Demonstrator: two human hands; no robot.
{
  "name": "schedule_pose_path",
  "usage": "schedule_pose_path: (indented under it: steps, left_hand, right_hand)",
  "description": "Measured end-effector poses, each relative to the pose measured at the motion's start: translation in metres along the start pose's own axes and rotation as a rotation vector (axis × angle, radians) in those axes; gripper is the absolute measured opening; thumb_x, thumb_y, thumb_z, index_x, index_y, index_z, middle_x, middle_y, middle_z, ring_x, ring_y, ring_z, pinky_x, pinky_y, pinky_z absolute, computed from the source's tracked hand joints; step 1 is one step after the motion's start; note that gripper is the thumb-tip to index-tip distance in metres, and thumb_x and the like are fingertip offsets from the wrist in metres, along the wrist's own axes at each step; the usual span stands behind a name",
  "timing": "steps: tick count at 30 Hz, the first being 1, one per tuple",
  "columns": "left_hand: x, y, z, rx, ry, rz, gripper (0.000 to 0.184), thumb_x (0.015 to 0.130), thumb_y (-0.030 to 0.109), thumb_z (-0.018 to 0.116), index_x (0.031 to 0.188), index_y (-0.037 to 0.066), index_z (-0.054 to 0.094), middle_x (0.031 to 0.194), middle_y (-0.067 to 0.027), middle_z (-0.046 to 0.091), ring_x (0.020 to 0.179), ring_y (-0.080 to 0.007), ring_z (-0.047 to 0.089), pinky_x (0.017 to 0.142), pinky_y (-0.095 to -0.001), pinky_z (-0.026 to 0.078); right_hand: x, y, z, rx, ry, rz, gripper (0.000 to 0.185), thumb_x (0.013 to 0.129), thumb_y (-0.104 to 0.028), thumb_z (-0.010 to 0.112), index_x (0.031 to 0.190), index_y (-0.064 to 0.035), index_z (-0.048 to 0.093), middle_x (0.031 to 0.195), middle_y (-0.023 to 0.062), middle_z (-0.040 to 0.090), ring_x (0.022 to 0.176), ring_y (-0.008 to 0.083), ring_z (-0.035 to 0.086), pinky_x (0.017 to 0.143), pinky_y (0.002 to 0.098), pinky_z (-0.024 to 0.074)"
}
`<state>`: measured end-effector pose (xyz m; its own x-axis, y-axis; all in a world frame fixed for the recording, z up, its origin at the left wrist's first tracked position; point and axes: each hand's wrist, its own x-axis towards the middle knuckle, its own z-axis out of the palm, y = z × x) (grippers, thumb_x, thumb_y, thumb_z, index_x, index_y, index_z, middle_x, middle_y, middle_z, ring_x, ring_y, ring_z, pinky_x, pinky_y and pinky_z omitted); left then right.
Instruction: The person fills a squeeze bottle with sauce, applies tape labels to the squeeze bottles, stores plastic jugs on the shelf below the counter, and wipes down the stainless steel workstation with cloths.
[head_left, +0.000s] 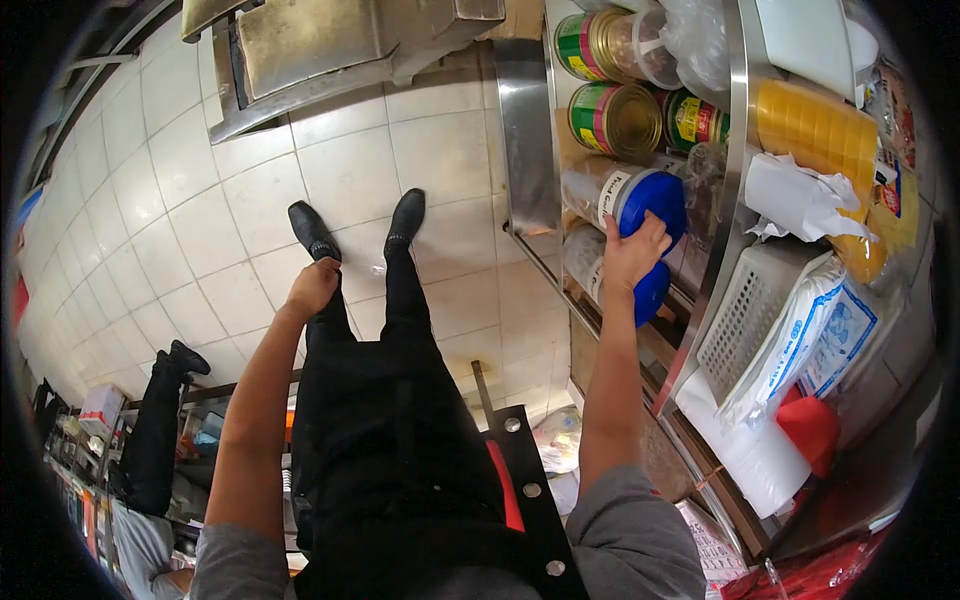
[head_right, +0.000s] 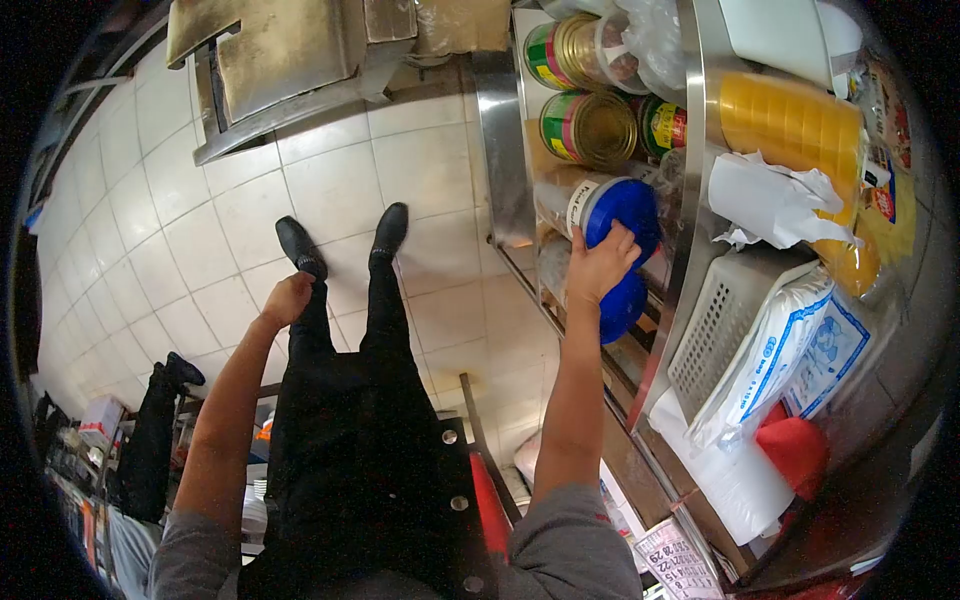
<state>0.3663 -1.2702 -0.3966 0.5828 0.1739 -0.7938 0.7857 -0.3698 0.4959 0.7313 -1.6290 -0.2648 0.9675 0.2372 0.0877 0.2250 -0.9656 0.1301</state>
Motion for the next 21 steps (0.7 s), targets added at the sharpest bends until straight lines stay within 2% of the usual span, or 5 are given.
schedule_pose_path:
  steps: [8, 10, 11, 16, 21]
  left_hand:
    - [0.005, -0.014, 0.001, 0.043, -0.021, -0.007, 0.028, 0.089, 0.014, 0.052, 0.111, 0.001, 0.063, 0.095, -0.0199, 0.069, 0.092, -0.0325, 0.067, 0.082, -0.0403, 0.052]
    - [0.006, -0.014, 0.003, 0.056, -0.020, -0.011, 0.028, 0.089, 0.014, 0.052, 0.111, 0.001, 0.063, 0.097, -0.0206, 0.069, 0.094, -0.0333, 0.067, 0.084, -0.0409, 0.052]
    - [0.005, -0.014, 0.005, 0.059, -0.037, -0.015, 0.029, 0.089, 0.014, 0.052, 0.111, 0.001, 0.063, 0.099, -0.0210, 0.068, 0.096, -0.0342, 0.066, 0.085, -0.0413, 0.051]
    - [0.001, -0.007, 0.009, 0.042, -0.055, -0.036, 0.030, 0.088, 0.015, 0.051, 0.113, 0.004, 0.063, 0.100, -0.0218, 0.069, 0.096, -0.0364, 0.066, 0.086, -0.0420, 0.051]
    - [0.001, -0.010, 0.014, 0.004, -0.069, -0.075, 0.029, 0.089, 0.014, 0.050, 0.112, 0.002, 0.063, 0.100, -0.0219, 0.069, 0.098, -0.0359, 0.066, 0.087, -0.0412, 0.051]
  right_hand:
    - [0.001, -0.009, -0.009, -0.050, 0.020, -0.051, 0.053, 0.080, -0.037, 0.074, 0.115, -0.0002, 0.057, 0.111, 0.0173, 0.057, 0.098, 0.0360, 0.053, 0.084, 0.0451, 0.0453]
    - [0.007, 0.015, -0.023, 0.512, -0.093, 0.080, 0.038, 0.087, -0.028, 0.069, 0.111, -0.0004, 0.059, 0.108, 0.0171, 0.061, 0.092, 0.0323, 0.058, 0.081, 0.0399, 0.0476]
    - [0.007, 0.028, -0.021, 0.612, 0.124, 0.068, 0.025, 0.094, -0.021, 0.061, 0.109, -0.0007, 0.061, 0.103, 0.0159, 0.065, 0.089, 0.0296, 0.061, 0.081, 0.0361, 0.0487]
    - [0.038, 0.129, 0.018, 0.903, 0.264, 1.085, 0.047, 0.097, -0.033, 0.058, 0.123, 0.0050, 0.057, 0.122, 0.0209, 0.060, 0.103, 0.0337, 0.060, 0.088, 0.0422, 0.0472]
    - [0.048, 0.218, 0.076, -0.113, -0.356, 0.620, 0.070, 0.097, -0.053, 0.048, 0.139, 0.0027, 0.045, 0.137, 0.0220, 0.052, 0.115, 0.0327, 0.058, 0.098, 0.0391, 0.0457]
